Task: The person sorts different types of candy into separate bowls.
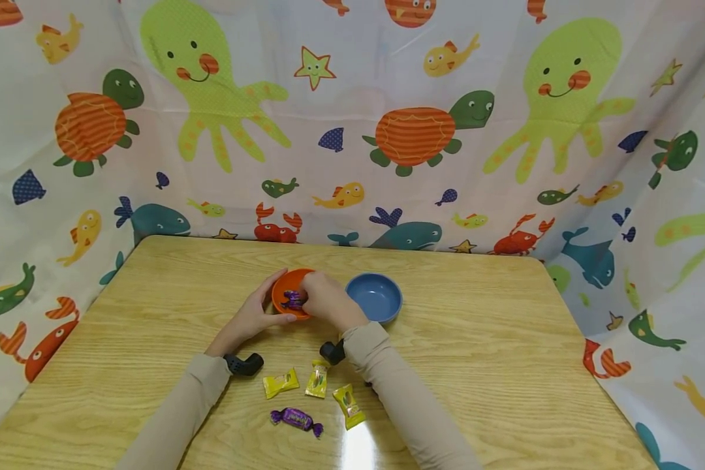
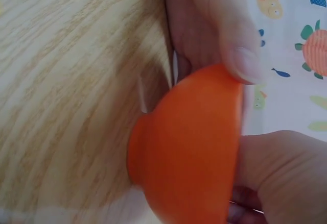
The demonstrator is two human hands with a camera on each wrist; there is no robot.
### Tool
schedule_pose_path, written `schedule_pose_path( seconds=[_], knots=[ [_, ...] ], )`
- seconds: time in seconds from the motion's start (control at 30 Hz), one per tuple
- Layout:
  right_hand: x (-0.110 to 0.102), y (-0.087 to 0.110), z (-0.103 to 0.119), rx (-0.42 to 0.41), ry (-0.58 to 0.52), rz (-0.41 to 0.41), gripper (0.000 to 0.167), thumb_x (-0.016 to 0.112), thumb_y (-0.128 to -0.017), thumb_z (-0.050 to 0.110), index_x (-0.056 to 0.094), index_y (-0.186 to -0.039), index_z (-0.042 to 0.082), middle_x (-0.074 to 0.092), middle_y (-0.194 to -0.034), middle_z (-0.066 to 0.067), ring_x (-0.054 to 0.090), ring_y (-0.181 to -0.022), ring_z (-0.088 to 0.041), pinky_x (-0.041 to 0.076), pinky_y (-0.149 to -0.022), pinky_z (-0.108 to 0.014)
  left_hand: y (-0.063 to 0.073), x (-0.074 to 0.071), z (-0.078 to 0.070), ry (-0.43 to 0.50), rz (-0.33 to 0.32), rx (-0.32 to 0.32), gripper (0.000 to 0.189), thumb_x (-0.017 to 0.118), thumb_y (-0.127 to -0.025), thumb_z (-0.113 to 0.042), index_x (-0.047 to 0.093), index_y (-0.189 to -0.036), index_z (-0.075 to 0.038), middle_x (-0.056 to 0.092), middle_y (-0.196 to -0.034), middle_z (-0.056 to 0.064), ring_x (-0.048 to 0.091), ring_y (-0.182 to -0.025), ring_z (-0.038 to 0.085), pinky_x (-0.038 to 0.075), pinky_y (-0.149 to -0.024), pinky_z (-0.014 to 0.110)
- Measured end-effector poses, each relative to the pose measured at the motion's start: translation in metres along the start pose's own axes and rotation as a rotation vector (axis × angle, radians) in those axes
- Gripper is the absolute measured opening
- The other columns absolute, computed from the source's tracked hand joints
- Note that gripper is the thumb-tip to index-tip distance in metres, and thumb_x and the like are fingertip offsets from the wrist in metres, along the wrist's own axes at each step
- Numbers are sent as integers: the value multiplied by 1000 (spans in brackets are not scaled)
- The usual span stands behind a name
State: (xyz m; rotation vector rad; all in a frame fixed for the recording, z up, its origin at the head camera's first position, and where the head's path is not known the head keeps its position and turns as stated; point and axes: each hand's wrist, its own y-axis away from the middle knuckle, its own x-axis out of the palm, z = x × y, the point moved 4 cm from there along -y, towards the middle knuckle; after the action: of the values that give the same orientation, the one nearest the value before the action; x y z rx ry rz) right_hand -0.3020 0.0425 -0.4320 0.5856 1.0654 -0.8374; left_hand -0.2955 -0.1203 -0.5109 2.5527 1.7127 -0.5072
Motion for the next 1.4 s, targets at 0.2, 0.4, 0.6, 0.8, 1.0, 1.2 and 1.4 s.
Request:
schedule_pose_path(
  seconds=[0.2, 0.4, 0.6, 0.8, 1.0, 1.2, 1.4],
  knots=[
    [-12, 7, 3, -20, -49, -11, 11, 78, -86, 8, 78, -96, 5, 71, -94, -4, 63, -91, -18, 54, -83, -33, 0, 0, -1, -6, -4, -10, 104, 85, -80, -34, 21, -160, -18, 30, -160, 1, 27, -146, 24, 12, -119, 56],
    [-33, 26, 5, -41, -110, -67, 15, 78, -87, 10, 77, -100, 3, 71, -99, -6, 63, -98, -22, 53, -87, -37, 0, 1, 0, -11, -3, -2, 103, 85, -80, -33, 21, -160, -19, 32, -159, 1, 28, -146, 24, 14, -118, 56],
    [-56, 55, 3, -91, -121, -175, 13, 78, -86, 7, 76, -98, 2, 68, -96, -10, 62, -88, -24, 53, -79, -35, -1, 2, 0, -24, -10, 11, 105, 87, -77, -34, 23, -159, -18, 34, -158, 2, 28, -146, 25, 13, -118, 57],
    [-73, 85, -4, -70, -96, -244, 15, 78, -85, 10, 76, -99, 4, 66, -93, -8, 61, -84, -21, 53, -75, -32, -2, 2, 2, -21, -15, 7, 106, 88, -76, -33, 24, -159, -18, 34, -157, 0, 27, -146, 23, 13, -118, 56],
    [-83, 119, -14, -61, -97, -292, 20, 80, -83, 8, 75, -101, 2, 65, -92, -6, 61, -84, -21, 54, -75, -36, -2, 2, 0, -8, -5, 9, 104, 88, -78, -26, 24, -159, -18, 34, -158, 2, 27, -146, 23, 12, -119, 54],
    [-82, 153, -22, -57, -49, -331, 19, 83, -80, 6, 75, -97, 4, 67, -90, -5, 60, -80, -18, 53, -71, -33, -3, 3, -1, -20, 6, -7, 104, 86, -80, -19, 19, -160, -18, 29, -160, 6, 24, -147, 24, 11, -120, 53],
    [-70, 181, -26, -42, -37, -310, 17, 83, -78, 5, 75, -93, 8, 64, -86, 5, 58, -78, -15, 53, -69, -32, 1, 2, -17, -23, 23, -15, 103, 85, -81, -17, 19, -159, -11, 28, -160, 11, 23, -148, 29, 11, -119, 54]
  ],
)
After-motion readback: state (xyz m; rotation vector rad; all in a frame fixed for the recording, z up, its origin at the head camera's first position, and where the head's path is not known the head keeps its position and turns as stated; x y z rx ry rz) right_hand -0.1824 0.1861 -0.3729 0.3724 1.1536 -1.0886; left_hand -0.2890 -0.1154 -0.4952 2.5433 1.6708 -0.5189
